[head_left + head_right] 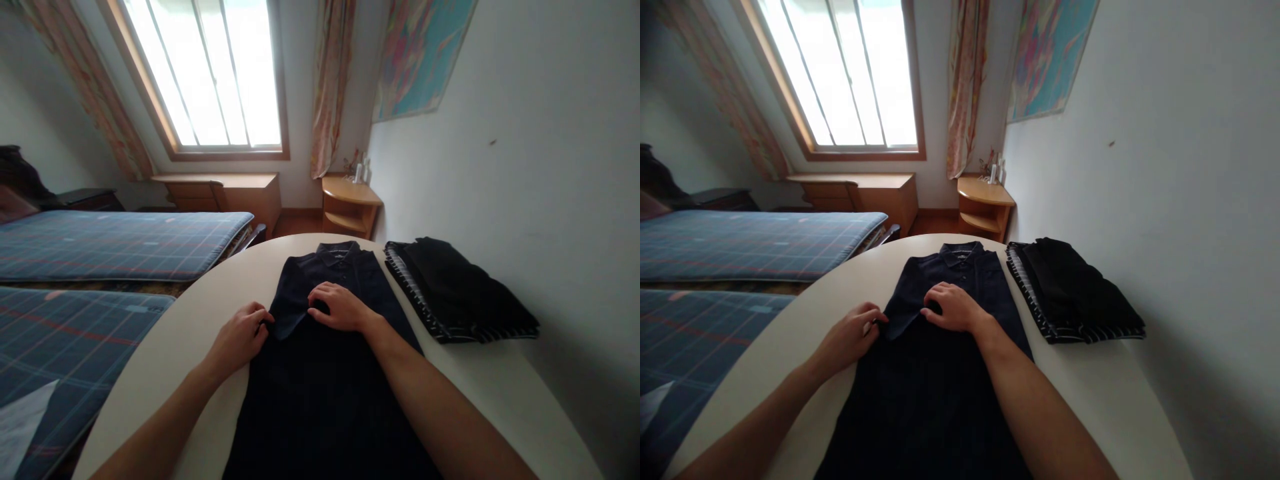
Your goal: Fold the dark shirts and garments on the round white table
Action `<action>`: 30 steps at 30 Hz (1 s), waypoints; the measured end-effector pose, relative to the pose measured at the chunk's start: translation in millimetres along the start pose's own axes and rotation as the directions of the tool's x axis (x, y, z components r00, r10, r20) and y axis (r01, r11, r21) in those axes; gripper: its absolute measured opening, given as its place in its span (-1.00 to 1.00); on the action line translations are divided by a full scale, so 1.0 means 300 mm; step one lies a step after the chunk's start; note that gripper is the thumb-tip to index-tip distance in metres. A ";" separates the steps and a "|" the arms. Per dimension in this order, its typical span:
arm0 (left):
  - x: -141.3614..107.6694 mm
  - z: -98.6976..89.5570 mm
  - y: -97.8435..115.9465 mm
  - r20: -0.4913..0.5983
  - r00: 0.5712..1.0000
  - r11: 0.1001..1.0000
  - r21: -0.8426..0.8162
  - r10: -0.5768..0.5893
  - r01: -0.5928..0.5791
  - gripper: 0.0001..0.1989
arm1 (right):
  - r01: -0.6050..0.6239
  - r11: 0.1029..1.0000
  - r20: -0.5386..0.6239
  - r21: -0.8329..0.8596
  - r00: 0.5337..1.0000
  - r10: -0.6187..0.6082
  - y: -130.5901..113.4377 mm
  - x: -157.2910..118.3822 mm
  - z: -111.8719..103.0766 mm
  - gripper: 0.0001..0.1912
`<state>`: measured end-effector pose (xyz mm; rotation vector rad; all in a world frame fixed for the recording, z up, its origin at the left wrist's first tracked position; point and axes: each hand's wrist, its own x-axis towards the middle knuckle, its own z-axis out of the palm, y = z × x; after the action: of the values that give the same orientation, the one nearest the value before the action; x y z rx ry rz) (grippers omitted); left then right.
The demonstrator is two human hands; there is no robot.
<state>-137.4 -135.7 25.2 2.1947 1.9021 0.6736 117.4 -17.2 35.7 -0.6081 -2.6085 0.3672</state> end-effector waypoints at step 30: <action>0.011 0.008 0.069 -0.041 0.973 0.922 0.312 -0.228 0.230 -0.93 | -0.161 0.961 0.165 -0.227 0.966 0.201 -0.060 0.208 0.095 -0.46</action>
<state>-117.7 -135.9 32.2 2.0827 2.3611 0.3541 47.3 -7.8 38.8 -0.9318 -2.8013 0.2111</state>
